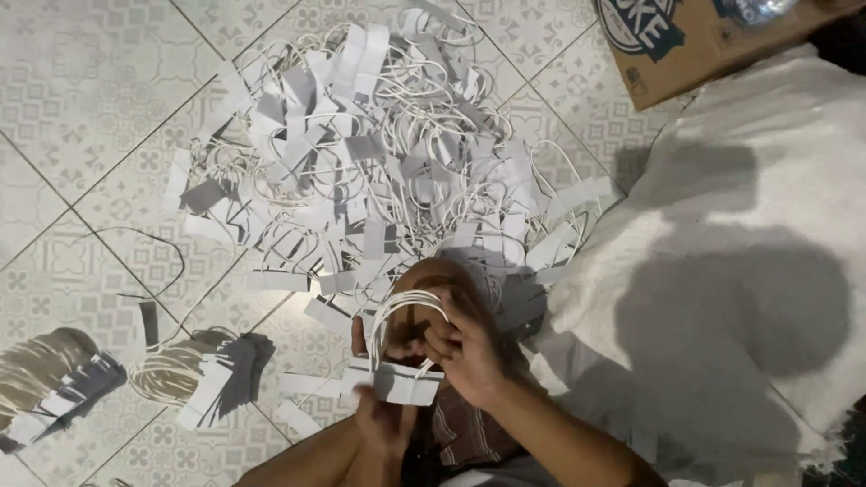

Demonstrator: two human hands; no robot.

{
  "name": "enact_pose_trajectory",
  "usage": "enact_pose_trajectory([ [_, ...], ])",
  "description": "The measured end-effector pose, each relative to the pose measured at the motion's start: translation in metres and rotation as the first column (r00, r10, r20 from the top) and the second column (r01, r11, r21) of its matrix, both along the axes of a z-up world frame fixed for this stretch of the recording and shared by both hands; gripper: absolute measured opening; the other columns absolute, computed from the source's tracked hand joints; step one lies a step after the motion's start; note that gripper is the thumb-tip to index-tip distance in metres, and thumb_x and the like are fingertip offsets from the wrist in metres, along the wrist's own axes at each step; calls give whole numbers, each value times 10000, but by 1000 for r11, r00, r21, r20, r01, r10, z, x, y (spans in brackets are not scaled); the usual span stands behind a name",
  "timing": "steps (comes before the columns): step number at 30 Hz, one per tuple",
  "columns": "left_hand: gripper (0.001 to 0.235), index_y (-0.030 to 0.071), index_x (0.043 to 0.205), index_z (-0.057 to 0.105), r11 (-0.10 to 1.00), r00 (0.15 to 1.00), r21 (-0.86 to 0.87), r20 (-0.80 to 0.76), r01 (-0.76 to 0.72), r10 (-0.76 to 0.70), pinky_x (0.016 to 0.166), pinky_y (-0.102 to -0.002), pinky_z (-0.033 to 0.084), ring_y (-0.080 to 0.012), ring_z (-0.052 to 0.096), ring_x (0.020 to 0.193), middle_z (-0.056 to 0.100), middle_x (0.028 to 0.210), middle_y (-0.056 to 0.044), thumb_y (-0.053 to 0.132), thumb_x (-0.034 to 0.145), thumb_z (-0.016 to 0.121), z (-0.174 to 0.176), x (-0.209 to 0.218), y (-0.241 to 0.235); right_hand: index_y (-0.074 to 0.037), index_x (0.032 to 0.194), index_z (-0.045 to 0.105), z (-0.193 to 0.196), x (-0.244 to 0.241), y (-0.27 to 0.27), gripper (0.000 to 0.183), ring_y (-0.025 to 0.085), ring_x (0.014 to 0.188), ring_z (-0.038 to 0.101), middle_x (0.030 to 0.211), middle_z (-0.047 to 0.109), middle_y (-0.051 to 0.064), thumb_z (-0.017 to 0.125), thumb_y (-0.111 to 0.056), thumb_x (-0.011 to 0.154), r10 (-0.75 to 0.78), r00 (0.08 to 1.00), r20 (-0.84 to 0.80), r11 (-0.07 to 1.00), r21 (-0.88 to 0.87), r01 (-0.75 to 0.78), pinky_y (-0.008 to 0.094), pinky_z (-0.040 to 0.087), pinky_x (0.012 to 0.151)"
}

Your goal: The person sits on the floor and bundles white cables with white paper tags. They wrap the cables around their fingers, secure them with a tag, and place the finished bundles on the floor. Later, they pick up a black cable and tie it with a tag.

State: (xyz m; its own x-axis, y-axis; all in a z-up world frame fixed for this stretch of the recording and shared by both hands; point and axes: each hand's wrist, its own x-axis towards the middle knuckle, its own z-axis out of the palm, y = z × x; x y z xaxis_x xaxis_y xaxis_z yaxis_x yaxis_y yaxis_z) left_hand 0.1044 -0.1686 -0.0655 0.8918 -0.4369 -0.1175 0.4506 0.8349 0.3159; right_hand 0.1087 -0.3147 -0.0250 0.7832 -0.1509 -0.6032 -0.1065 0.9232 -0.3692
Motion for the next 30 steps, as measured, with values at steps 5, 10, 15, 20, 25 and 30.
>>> enact_pose_trajectory([
  [5, 384, 191, 1411, 493, 955, 919, 291, -390, 60, 61, 732, -358, 491, -115, 420, 558, 407, 660, 25, 255, 1036, 541, -9, 21, -13, -104, 1110, 582, -36, -1, -36, 221, 186, 677, 494, 895, 477, 52, 674, -213, 941, 2, 998, -62, 994, -113, -9, 370, 505, 652],
  [10, 218, 177, 1231, 516, 972, 931, 224, -366, 74, 13, 497, -233, 347, -72, 309, 515, 327, 647, 49, 318, 1065, 520, 4, 38, -27, -193, 1193, 619, -59, 1, -108, 478, 265, 1184, 659, 1305, 663, 94, 650, -512, 838, 231, 865, -446, 596, -638, -488, 443, 535, 1011],
  [15, 162, 146, 1197, 559, 999, 924, 31, -382, 24, -10, 567, -220, 356, -89, 322, 613, 330, 748, 9, 225, 1061, 523, 14, 45, -40, -101, 1319, 622, -161, -17, -160, 412, 392, 1135, 603, 1312, 605, 152, 682, -259, 944, -37, 716, -698, -479, -616, -625, 541, 529, 853],
  [20, 148, 161, 1205, 519, 993, 918, 109, -396, 40, 6, 549, -224, 345, -87, 318, 589, 329, 708, 24, 180, 1058, 512, 18, 50, -37, -93, 1024, 634, -190, -17, -169, 169, 294, 819, 640, 941, 676, 67, 751, -175, 934, -50, 805, -591, -572, -644, -508, 472, 511, 596],
  [25, 103, 173, 1165, 533, 996, 914, 72, -405, 49, -15, 522, -233, 344, -91, 322, 560, 339, 670, 30, 201, 1074, 496, 14, 50, -26, -157, 859, 742, -158, 9, -188, 197, 185, 789, 652, 880, 710, -39, 814, 26, 850, -8, 984, -177, -632, -762, -142, 334, 500, 680],
  [30, 105, 182, 1162, 551, 993, 915, 87, -403, 74, -33, 522, -232, 343, -86, 319, 554, 338, 664, 33, 196, 1063, 518, 15, 46, -22, -176, 1019, 808, -165, 40, -201, 187, 210, 1008, 635, 1117, 646, 0, 822, -22, 914, 115, 970, -213, -431, -890, -145, 360, 513, 698],
])
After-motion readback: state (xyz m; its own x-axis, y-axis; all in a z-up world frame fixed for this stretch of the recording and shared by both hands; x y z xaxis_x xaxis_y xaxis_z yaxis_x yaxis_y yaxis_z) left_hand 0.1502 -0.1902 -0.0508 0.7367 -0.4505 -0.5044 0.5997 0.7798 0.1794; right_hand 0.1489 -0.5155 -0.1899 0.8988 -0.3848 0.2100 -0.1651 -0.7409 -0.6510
